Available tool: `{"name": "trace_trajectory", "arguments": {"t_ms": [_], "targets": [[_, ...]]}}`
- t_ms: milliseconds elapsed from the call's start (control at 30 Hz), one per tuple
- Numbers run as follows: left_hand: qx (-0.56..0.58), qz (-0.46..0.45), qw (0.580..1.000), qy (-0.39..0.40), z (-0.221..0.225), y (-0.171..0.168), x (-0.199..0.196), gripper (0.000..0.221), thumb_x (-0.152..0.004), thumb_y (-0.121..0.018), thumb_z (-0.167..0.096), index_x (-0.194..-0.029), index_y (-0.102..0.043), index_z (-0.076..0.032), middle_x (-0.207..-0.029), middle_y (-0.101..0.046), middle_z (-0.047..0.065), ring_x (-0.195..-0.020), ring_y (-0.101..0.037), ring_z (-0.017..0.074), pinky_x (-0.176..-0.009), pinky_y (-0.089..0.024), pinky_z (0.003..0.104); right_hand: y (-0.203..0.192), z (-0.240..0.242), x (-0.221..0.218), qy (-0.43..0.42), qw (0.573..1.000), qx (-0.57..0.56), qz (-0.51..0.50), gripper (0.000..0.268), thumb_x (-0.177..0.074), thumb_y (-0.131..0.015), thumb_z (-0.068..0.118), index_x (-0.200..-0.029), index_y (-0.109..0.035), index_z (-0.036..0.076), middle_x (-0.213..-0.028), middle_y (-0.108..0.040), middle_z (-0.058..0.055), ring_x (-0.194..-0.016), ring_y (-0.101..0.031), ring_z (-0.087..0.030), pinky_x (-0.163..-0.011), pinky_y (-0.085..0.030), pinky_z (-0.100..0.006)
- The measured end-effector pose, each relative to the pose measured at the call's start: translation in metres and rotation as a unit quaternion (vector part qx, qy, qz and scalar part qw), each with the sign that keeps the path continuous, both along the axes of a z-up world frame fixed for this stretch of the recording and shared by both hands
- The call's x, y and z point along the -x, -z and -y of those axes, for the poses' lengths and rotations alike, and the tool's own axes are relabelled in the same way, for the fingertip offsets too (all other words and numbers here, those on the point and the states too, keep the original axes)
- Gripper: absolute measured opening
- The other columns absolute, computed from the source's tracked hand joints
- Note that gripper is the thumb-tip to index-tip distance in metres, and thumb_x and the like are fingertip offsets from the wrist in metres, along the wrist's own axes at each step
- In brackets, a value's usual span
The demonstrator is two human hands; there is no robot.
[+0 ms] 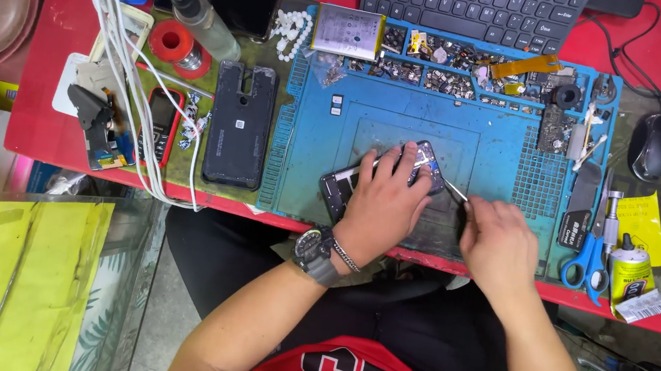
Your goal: The person uses a metal prying tool to carefully separate the screen assembly from the frame of a disassembled smartphone. They work along the edges of the device, lifting the screen slightly to release internal adhesives or clips.
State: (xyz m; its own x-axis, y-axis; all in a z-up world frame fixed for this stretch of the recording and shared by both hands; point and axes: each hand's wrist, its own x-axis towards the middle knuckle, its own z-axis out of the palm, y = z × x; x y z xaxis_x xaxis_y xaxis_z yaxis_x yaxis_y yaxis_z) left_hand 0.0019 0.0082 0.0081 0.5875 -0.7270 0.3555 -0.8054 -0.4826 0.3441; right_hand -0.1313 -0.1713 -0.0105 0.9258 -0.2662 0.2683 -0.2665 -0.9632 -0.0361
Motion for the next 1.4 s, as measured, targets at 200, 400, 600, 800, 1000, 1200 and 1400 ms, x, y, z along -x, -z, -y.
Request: {"name": "trace_trajectory", "arguments": {"t_ms": [200,400,600,800,1000,1200,1400], "targets": [[0.010,-0.016,1.000,-0.024,0.000,-0.005,0.004,0.034,-0.100,-0.057,-0.033,-0.120,-0.063,-0.006,-0.136,-0.057,0.028,-0.126,-0.056,0.0439,-0.105,-0.036,0.062,-0.039,-0.013,0.000,0.044,0.942,-0.325,0.068,0.020,-0.103,-0.066,0.009,-0.118,-0.078,0.015,-0.092,-0.076,-0.008,-0.095,-0.072,-0.036,-0.076,-0.058,-0.046],[0.014,-0.008,1.000,-0.026,-0.002,-0.001,0.003,0.035,-0.100,-0.057,-0.035,-0.121,-0.064,-0.008,-0.137,-0.057,0.025,-0.126,-0.056,0.0418,-0.105,-0.037,0.059,-0.067,-0.032,-0.003,0.007,0.966,-0.258,0.001,0.038,-0.092,-0.069,0.000,-0.129,-0.074,0.006,-0.105,-0.076,-0.023,-0.097,-0.071,-0.046,-0.078,-0.058,-0.056],[0.017,-0.015,0.999,-0.023,-0.004,-0.001,0.003,0.036,-0.102,-0.053,-0.036,-0.124,-0.064,-0.009,-0.139,-0.056,0.025,-0.128,-0.054,0.0407,-0.107,-0.037,0.058,-0.058,-0.032,0.003,0.032,0.985,-0.169,-0.018,0.022,-0.095,-0.069,0.016,-0.111,-0.081,0.026,-0.079,-0.072,-0.004,-0.077,-0.072,-0.034,-0.067,-0.060,-0.048],[0.017,-0.014,1.000,-0.022,-0.003,-0.004,0.003,0.036,-0.102,-0.054,-0.035,-0.125,-0.064,-0.009,-0.140,-0.055,0.026,-0.128,-0.054,0.0416,-0.106,-0.037,0.059,-0.075,-0.036,-0.007,0.050,0.985,-0.143,-0.086,0.020,-0.093,-0.065,0.022,-0.103,-0.080,0.029,-0.071,-0.068,0.001,-0.073,-0.071,-0.035,-0.063,-0.060,-0.050],[0.017,-0.018,0.999,-0.022,-0.003,-0.005,0.002,0.035,-0.103,-0.054,-0.034,-0.124,-0.064,-0.009,-0.141,-0.054,0.026,-0.128,-0.054,0.0413,-0.106,-0.037,0.060,-0.080,-0.042,-0.014,0.075,0.978,-0.099,-0.169,0.025,-0.094,-0.059,0.028,-0.109,-0.078,0.034,-0.075,-0.070,0.001,-0.073,-0.072,-0.037,-0.065,-0.061,-0.052],[0.012,-0.014,1.000,-0.021,-0.003,-0.005,0.001,0.035,-0.103,-0.055,-0.034,-0.124,-0.064,-0.008,-0.141,-0.054,0.026,-0.128,-0.054,0.0416,-0.106,-0.038,0.060,-0.074,-0.053,-0.019,0.074,0.983,-0.080,-0.150,0.030,-0.095,-0.058,0.024,-0.116,-0.078,0.030,-0.076,-0.073,-0.005,-0.072,-0.073,-0.040,-0.065,-0.060,-0.054],[0.032,0.002,0.999,-0.019,-0.004,-0.006,0.004,0.030,-0.102,-0.055,-0.033,-0.124,-0.066,-0.015,-0.140,-0.055,0.025,-0.129,-0.054,0.0426,-0.104,-0.039,0.061,-0.035,-0.048,-0.009,0.077,0.983,-0.166,-0.016,0.029,-0.095,-0.061,0.018,-0.116,-0.078,0.026,-0.085,-0.076,-0.007,-0.082,-0.073,-0.041,-0.065,-0.059,-0.058]]}}
